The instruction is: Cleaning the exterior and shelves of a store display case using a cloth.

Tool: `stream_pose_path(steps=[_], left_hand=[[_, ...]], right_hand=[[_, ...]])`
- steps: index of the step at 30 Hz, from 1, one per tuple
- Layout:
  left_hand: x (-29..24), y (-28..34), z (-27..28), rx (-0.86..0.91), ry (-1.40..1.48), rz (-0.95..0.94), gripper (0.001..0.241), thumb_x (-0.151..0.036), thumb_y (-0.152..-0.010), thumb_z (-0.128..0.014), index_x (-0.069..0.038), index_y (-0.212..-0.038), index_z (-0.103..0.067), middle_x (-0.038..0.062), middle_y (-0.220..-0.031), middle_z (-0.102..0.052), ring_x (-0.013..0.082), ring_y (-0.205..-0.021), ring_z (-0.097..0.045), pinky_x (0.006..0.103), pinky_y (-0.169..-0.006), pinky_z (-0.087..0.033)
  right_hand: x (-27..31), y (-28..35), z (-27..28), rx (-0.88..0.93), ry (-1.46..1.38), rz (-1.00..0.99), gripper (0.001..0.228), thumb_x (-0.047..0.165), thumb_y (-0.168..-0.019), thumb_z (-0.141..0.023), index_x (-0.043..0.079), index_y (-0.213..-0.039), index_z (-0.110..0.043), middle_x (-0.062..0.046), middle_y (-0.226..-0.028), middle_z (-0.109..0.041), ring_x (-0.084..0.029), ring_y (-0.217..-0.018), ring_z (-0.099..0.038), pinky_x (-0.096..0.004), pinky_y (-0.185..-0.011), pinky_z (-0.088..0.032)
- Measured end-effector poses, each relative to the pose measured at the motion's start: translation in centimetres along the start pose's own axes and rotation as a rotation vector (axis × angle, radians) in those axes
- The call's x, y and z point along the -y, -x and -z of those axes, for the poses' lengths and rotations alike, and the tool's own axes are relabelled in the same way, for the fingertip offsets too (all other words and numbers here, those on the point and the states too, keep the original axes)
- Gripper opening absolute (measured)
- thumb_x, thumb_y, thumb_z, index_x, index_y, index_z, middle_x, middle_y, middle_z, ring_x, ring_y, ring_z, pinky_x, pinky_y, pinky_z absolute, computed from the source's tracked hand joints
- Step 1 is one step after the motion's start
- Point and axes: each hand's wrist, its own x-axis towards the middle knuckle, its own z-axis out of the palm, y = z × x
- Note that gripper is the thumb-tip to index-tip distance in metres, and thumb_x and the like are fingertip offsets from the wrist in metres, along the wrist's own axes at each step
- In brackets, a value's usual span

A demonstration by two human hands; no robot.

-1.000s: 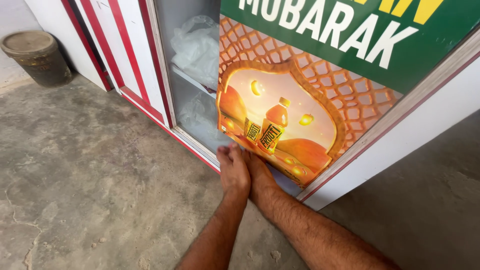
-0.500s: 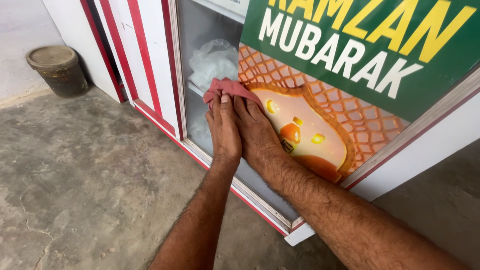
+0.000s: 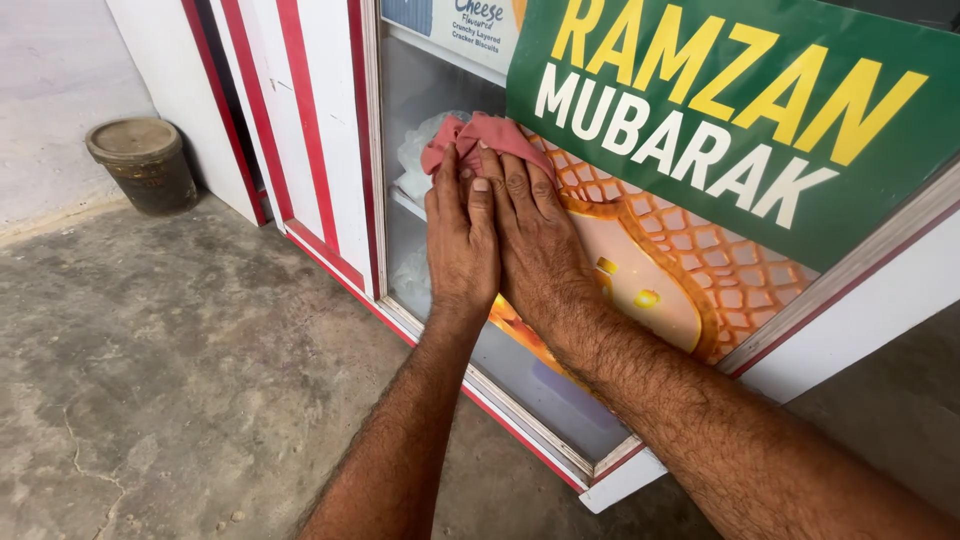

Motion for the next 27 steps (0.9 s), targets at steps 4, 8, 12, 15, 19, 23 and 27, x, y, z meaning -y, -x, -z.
stream_pose_path(steps=[4,8,12,15,19,23,27], left_hand=[[-0.5,-0.3,-0.2,0.049,-0.052,0.081,0.071,-0.059,-0.104,-0.030,-0.019,-0.162,-0.028,0.019,-0.141,-0.042,0.0349,-0.137,-0.048,0.0493,-0.113,-0.043],[-1.3,-0.2,0.6,0.087,0.061,0.121,0.077,-0.063,-0.100,-0.032,-0.018,-0.162,-0.028,0.019,-0.140,-0.039,0.0336,-0.136,-0.050,0.0471,-0.114,-0.045],[-1.4,-0.5,1.0,0.137,0.060,0.164,0.078,-0.064,-0.099,-0.032,-0.017,-0.162,-0.027,0.018,-0.139,-0.038,0.0325,-0.136,-0.050,0.0462,-0.114,-0.044],[-0.8,-0.6,0.9,0.144,0.048,0.153,0.075,-0.061,-0.101,-0.030,-0.017,-0.162,-0.027,0.017,-0.141,-0.038,0.0317,-0.137,-0.050,0.0460,-0.115,-0.043],[-0.5,-0.8,0.9,0.129,0.065,0.139,0.067,-0.053,-0.104,-0.026,-0.017,-0.161,-0.029,0.016,-0.142,-0.041,0.0286,-0.137,-0.051,0.0445,-0.116,-0.043],[0.8,-1.3,0.5,0.096,0.014,0.061,0.063,-0.047,-0.107,-0.028,-0.013,-0.160,-0.030,0.016,-0.146,-0.042,0.0281,-0.138,-0.050,0.0435,-0.116,-0.043],[-0.1,-1.3,0.9,0.122,0.015,0.127,0.063,-0.044,-0.105,-0.032,-0.014,-0.160,-0.028,0.013,-0.144,-0.045,0.0253,-0.137,-0.051,0.0422,-0.115,-0.043]], right_hand=[[0.5,-0.3,-0.8,-0.082,-0.091,-0.079,0.077,0.038,-0.097,-0.053,-0.003,-0.159,-0.029,-0.026,-0.161,-0.032,-0.038,-0.151,-0.026,-0.050,-0.124,-0.016],[0.5,-0.2,-0.6,-0.027,-0.066,-0.060,0.076,0.037,-0.097,-0.052,-0.003,-0.157,-0.029,-0.027,-0.160,-0.032,-0.039,-0.150,-0.025,-0.051,-0.123,-0.016],[0.3,0.0,-0.8,-0.133,-0.099,-0.089,0.075,0.036,-0.098,-0.053,-0.004,-0.158,-0.032,-0.026,-0.160,-0.033,-0.038,-0.152,-0.026,-0.050,-0.125,-0.016],[0.3,0.0,-0.8,-0.124,-0.157,-0.086,0.073,0.034,-0.098,-0.053,-0.005,-0.156,-0.034,-0.027,-0.160,-0.034,-0.039,-0.152,-0.026,-0.051,-0.125,-0.017],[0.4,0.2,-0.2,-0.129,-0.185,-0.087,0.072,0.034,-0.097,-0.055,-0.007,-0.154,-0.037,-0.029,-0.160,-0.033,-0.040,-0.151,-0.025,-0.052,-0.124,-0.018],[0.5,0.1,-0.4,-0.140,-0.150,-0.110,0.072,0.033,-0.096,-0.055,-0.006,-0.154,-0.038,-0.027,-0.161,-0.031,-0.040,-0.152,-0.025,-0.051,-0.124,-0.018],[0.6,-0.1,-0.7,-0.134,-0.176,-0.111,0.071,0.033,-0.096,-0.055,-0.008,-0.152,-0.039,-0.028,-0.161,-0.031,-0.040,-0.152,-0.024,-0.052,-0.124,-0.017]])
